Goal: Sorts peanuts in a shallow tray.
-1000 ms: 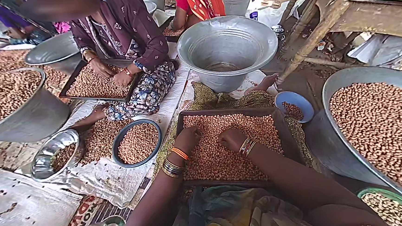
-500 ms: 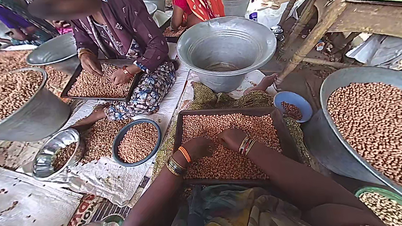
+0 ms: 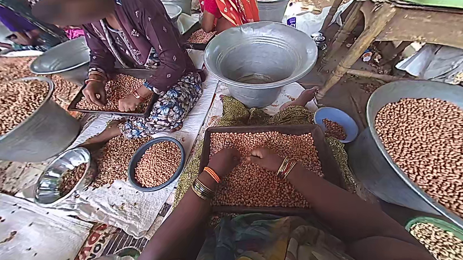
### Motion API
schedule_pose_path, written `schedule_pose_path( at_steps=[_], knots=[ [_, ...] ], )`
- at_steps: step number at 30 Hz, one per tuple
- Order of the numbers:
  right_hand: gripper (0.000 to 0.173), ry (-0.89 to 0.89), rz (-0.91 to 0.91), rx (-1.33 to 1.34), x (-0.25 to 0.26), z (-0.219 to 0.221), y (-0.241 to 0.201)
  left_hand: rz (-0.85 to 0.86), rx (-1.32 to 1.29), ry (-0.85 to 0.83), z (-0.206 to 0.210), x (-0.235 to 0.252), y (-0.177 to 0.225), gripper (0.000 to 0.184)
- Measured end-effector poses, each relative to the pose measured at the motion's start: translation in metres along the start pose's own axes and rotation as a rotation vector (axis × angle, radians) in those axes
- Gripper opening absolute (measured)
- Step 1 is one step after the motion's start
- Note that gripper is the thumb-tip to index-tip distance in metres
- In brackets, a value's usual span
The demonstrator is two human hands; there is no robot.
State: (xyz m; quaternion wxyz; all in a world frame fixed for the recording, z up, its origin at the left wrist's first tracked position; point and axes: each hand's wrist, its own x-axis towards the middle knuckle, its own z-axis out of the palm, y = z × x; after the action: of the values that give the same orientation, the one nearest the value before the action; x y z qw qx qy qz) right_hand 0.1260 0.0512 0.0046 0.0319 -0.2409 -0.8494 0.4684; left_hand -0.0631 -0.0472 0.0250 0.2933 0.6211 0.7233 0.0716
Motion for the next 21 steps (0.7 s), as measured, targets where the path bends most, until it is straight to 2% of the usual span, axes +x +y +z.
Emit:
schedule_pose_path(
  at_steps=[2, 4, 9, 11, 13, 16, 18, 20, 21],
  knots=[
    [0.032, -0.182, 0.007, -0.328, 0.001, 0.011, -0.019, 0.051, 0.063, -0.105, 0.005, -0.001, 0.003, 0.028],
    [0.032, -0.253, 0.122, -0.557, 0.002, 0.019, -0.031, 0.038, 0.151, -0.166, 0.007, -0.001, 0.005, 0.027],
    [0.033, -0.072, 0.416, -0.671, 0.005, 0.010, -0.032, 0.039, 0.203, -0.201, 0.009, 0.001, 0.002, 0.026],
    [0.035, -0.022, 0.473, -0.668, 0.003, 0.003, -0.033, 0.013, 0.224, -0.210, 0.009, -0.001, 0.005, 0.028],
    [0.036, -0.018, 0.416, -0.596, 0.000, 0.000, -0.031, 0.008, 0.246, -0.208, 0.010, -0.002, 0.010, 0.029],
    [0.035, -0.130, 0.183, -0.519, 0.001, 0.010, -0.024, -0.008, 0.280, -0.235, 0.010, -0.005, 0.018, 0.031],
    [0.034, -0.205, 0.164, -0.574, 0.006, 0.018, -0.027, 0.002, 0.263, -0.223, 0.010, -0.006, 0.016, 0.034],
    [0.035, -0.237, 0.174, -0.605, 0.010, 0.022, -0.027, -0.020, 0.087, -0.123, 0.005, -0.006, 0.003, 0.033],
    [0.035, -0.238, 0.168, -0.609, 0.011, 0.021, -0.025, -0.039, -0.077, -0.018, 0.001, -0.006, -0.004, 0.030]
  ],
)
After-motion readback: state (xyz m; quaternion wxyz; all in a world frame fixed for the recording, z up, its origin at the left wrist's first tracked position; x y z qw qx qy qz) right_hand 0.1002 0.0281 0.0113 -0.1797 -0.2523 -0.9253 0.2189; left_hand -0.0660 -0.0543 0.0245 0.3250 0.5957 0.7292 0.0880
